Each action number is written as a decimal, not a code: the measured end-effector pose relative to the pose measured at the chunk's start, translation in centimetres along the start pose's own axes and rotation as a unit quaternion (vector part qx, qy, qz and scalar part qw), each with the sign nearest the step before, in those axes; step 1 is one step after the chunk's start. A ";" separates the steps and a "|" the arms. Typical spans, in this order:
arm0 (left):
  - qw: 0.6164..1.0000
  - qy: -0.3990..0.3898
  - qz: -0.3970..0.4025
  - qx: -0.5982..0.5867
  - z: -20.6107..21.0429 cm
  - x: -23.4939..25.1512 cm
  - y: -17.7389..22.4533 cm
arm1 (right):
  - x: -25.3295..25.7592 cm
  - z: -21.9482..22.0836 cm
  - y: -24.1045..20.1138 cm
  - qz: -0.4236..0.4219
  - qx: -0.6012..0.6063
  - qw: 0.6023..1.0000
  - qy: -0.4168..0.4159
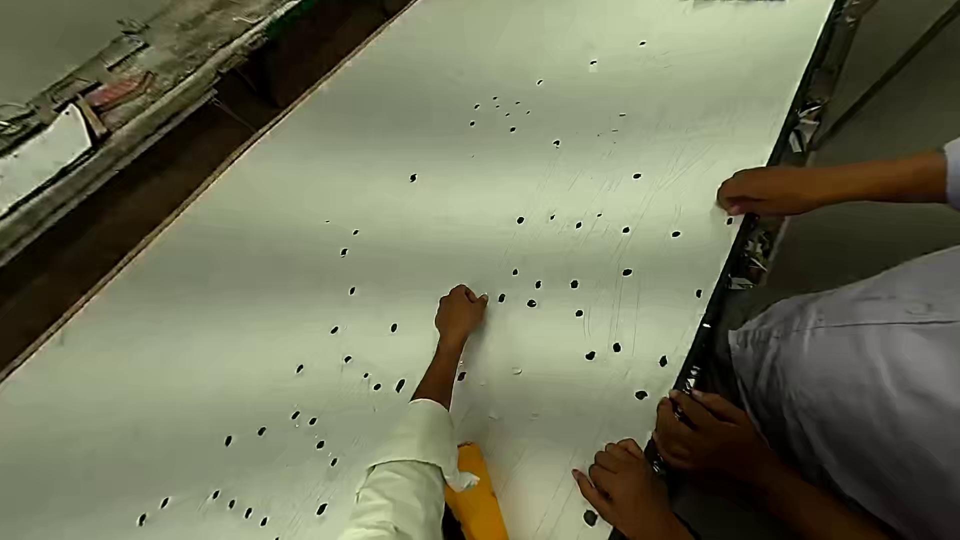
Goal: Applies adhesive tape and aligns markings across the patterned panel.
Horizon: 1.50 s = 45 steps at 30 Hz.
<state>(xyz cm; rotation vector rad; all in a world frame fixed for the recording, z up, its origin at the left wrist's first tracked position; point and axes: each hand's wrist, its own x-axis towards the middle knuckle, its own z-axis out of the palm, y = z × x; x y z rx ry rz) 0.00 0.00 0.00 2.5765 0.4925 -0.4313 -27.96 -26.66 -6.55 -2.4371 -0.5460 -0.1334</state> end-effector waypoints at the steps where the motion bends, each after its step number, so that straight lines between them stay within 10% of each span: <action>1: 0.999 -0.005 -0.013 0.037 -0.5 -0.8 0.2 | 1.3 -3.3 -1.7 0.051 0.014 0.990 -0.131; 10: 0.986 0.055 0.135 -0.082 -5.1 -20.0 -10.4 | 0.8 0.1 -0.5 0.002 0.025 0.999 -0.033; 14: 0.964 0.179 0.025 -0.196 -3.0 -32.6 -15.6 | 2.1 -1.0 -3.1 -0.040 0.160 0.980 -0.113; 18: 0.932 0.105 -0.106 -0.331 2.3 -38.9 -17.1 | 2.4 -0.7 -7.7 -0.143 0.242 0.931 -0.232; 33: 0.882 0.144 -0.138 -0.427 7.2 -45.3 -13.0 | -0.3 2.3 -9.9 -0.269 0.139 0.945 -0.120; 41: 0.633 0.022 -0.299 -0.714 11.2 -43.8 -12.8 | 0.2 1.2 -8.8 -0.266 0.170 0.933 -0.175; 45: 0.774 -0.061 -0.237 -0.584 12.9 -43.8 -10.2 | 0.7 -1.0 -5.2 -0.168 0.130 0.971 -0.113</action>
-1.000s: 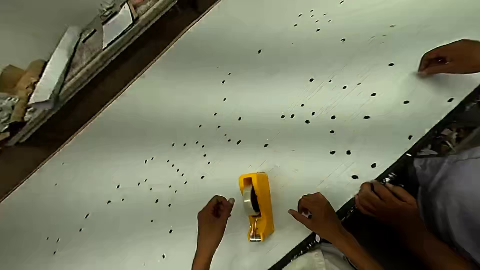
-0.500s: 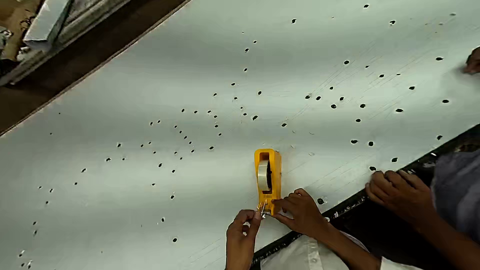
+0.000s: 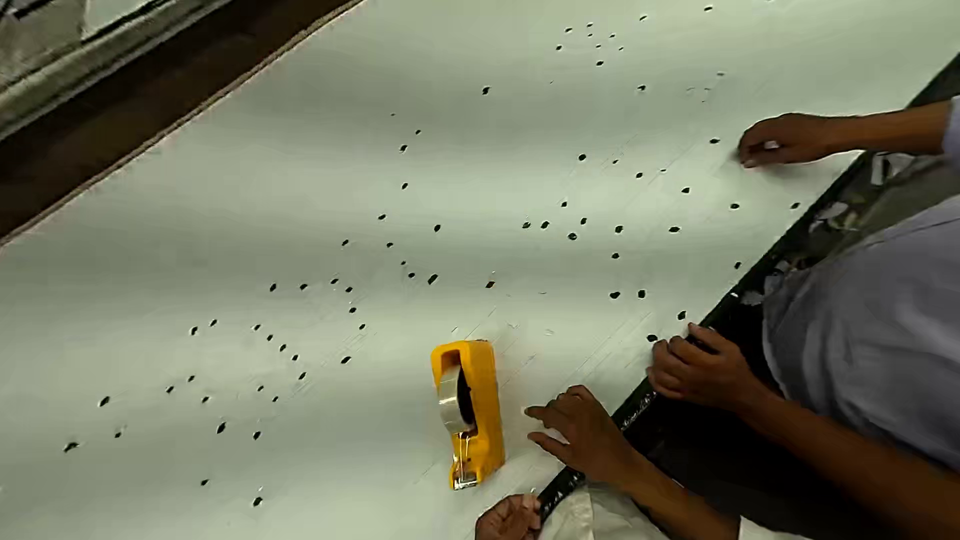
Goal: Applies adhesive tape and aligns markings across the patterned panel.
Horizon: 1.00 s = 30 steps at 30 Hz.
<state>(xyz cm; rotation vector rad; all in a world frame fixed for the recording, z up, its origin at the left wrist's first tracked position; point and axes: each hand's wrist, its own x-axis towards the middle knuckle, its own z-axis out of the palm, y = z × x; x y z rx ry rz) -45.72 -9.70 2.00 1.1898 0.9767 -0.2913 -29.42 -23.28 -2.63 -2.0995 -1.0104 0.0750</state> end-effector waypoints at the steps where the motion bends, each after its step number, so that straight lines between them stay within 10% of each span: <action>1: 0.998 -0.020 0.041 0.052 0.8 -0.2 0.7 | -0.8 -0.6 0.9 0.037 -0.020 0.998 0.036; 9: 0.869 -0.107 0.322 0.360 11.9 11.2 11.6 | -5.2 -2.8 6.4 0.145 -0.116 0.980 0.071; 19: 0.794 -0.021 0.196 0.575 23.4 19.0 19.3 | -5.3 -2.8 5.8 0.139 -0.103 0.983 0.065; 24: 0.765 0.034 0.221 0.604 18.7 15.2 16.7 | -5.4 -2.8 6.0 0.128 -0.090 0.986 0.054; 30: 0.750 0.114 0.469 0.453 6.3 5.6 11.1 | -4.4 -3.8 5.2 0.132 -0.058 0.989 0.032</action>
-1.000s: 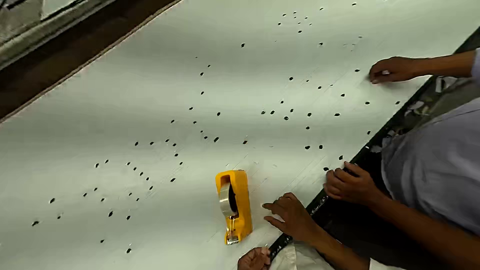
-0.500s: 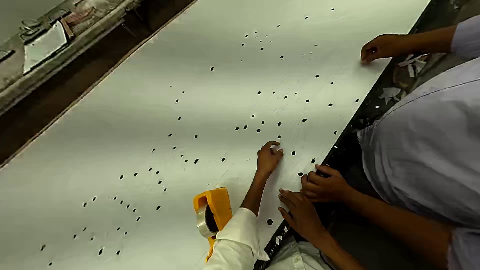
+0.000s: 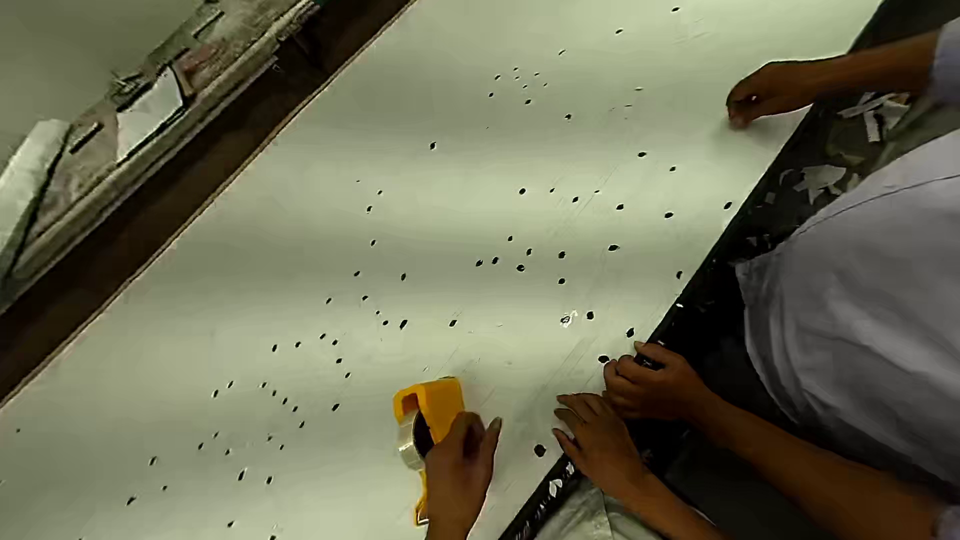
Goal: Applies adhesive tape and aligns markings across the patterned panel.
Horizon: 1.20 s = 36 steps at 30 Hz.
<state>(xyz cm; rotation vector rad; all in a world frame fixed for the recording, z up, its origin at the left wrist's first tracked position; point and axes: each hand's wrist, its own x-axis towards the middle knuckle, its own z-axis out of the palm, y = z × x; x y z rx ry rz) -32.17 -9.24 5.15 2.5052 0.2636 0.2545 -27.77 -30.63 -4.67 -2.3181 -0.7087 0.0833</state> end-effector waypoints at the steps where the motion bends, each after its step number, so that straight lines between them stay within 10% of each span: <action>1: 0.998 0.055 -0.011 -0.002 -1.8 -1.6 -0.6 | 0.4 -0.1 -0.4 -0.009 0.015 1.000 -0.003; 5: 0.968 0.153 -0.199 0.009 -6.6 -6.7 -4.1 | 2.0 0.7 -3.9 -0.060 0.112 0.988 -0.092; 10: 0.940 0.000 -0.307 -0.150 -6.7 -9.4 -7.7 | 4.1 2.9 -10.4 -0.158 0.144 0.947 -0.240; 22: 0.932 0.054 -0.293 -0.205 -5.9 -13.3 -5.2 | 2.4 6.7 -12.7 -0.213 0.042 0.974 -0.070; 25: 0.883 0.071 -0.334 -0.322 -4.3 -13.6 -5.8 | 2.5 6.2 -12.8 -0.194 0.058 0.974 -0.101; 31: 0.668 0.077 -0.447 -0.590 -2.5 -13.7 -6.5 | 3.6 3.4 -11.2 -0.159 0.114 0.950 -0.242; 36: 0.718 -0.011 -0.513 -0.471 0.0 -14.7 -4.9 | 2.9 -0.7 -6.3 -0.085 0.097 0.983 -0.133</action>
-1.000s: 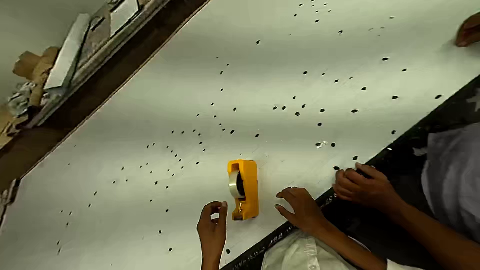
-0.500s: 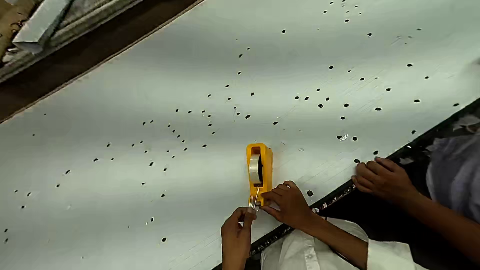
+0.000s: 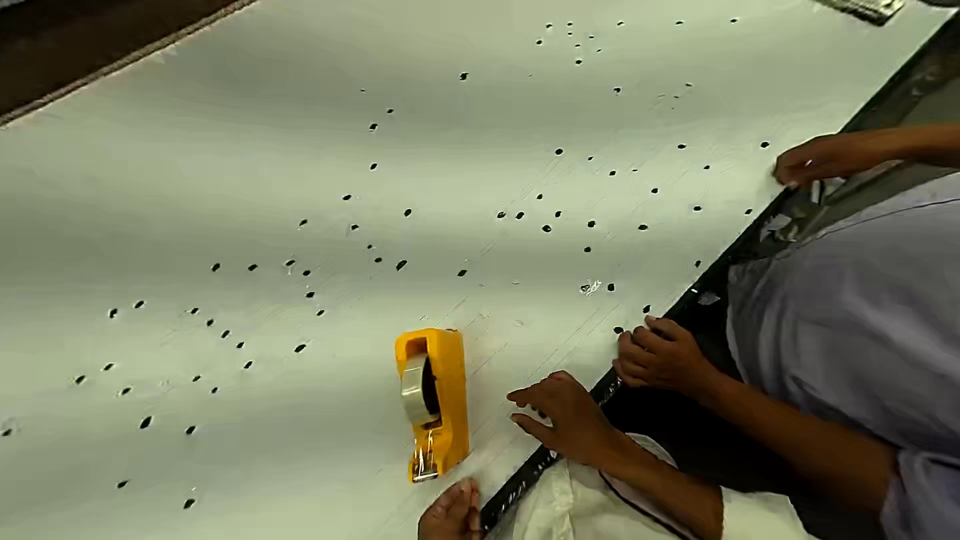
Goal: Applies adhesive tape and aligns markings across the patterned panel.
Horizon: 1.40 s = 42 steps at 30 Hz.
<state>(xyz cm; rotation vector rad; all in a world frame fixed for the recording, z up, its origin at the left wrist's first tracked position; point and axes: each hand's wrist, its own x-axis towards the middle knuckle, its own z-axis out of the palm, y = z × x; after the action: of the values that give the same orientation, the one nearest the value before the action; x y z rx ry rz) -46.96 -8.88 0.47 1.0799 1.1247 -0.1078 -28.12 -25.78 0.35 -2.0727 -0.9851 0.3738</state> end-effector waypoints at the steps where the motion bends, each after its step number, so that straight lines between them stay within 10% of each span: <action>1: 0.999 -0.009 0.015 0.039 0.7 -0.1 0.0 | -0.4 -1.2 0.8 0.021 -0.007 1.000 0.019; 9: 0.884 -0.169 0.320 0.296 15.0 4.6 6.8 | -4.4 -6.1 5.7 0.122 -0.120 0.967 0.188; 15: 0.831 -0.213 0.316 0.405 29.3 11.5 12.0 | -5.0 -7.5 6.0 0.182 -0.081 0.969 0.147; 20: 0.759 -0.135 0.275 0.574 33.6 12.2 13.9 | -5.9 -8.3 6.6 0.167 -0.029 0.974 0.152; 24: 0.714 -0.115 0.303 0.621 29.5 10.2 12.6 | -5.7 -8.8 6.4 0.153 -0.006 0.973 0.171; 29: 0.765 -0.095 0.429 0.471 16.8 5.6 8.9 | -3.3 -8.4 5.5 0.114 0.010 0.976 0.184; 36: 0.812 0.196 0.430 0.343 1.2 -0.4 8.2 | 1.8 -3.5 1.4 0.010 0.041 0.999 -0.011; 42: 0.889 0.095 0.347 0.284 -1.9 1.9 6.0 | 4.1 2.4 -4.1 -0.051 0.011 0.982 -0.180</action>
<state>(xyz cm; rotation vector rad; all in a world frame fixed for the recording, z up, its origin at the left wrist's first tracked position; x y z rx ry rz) -43.93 -3.56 2.83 2.0038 0.8247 0.2610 -28.93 -19.82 2.25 -1.9630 -1.2863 0.7207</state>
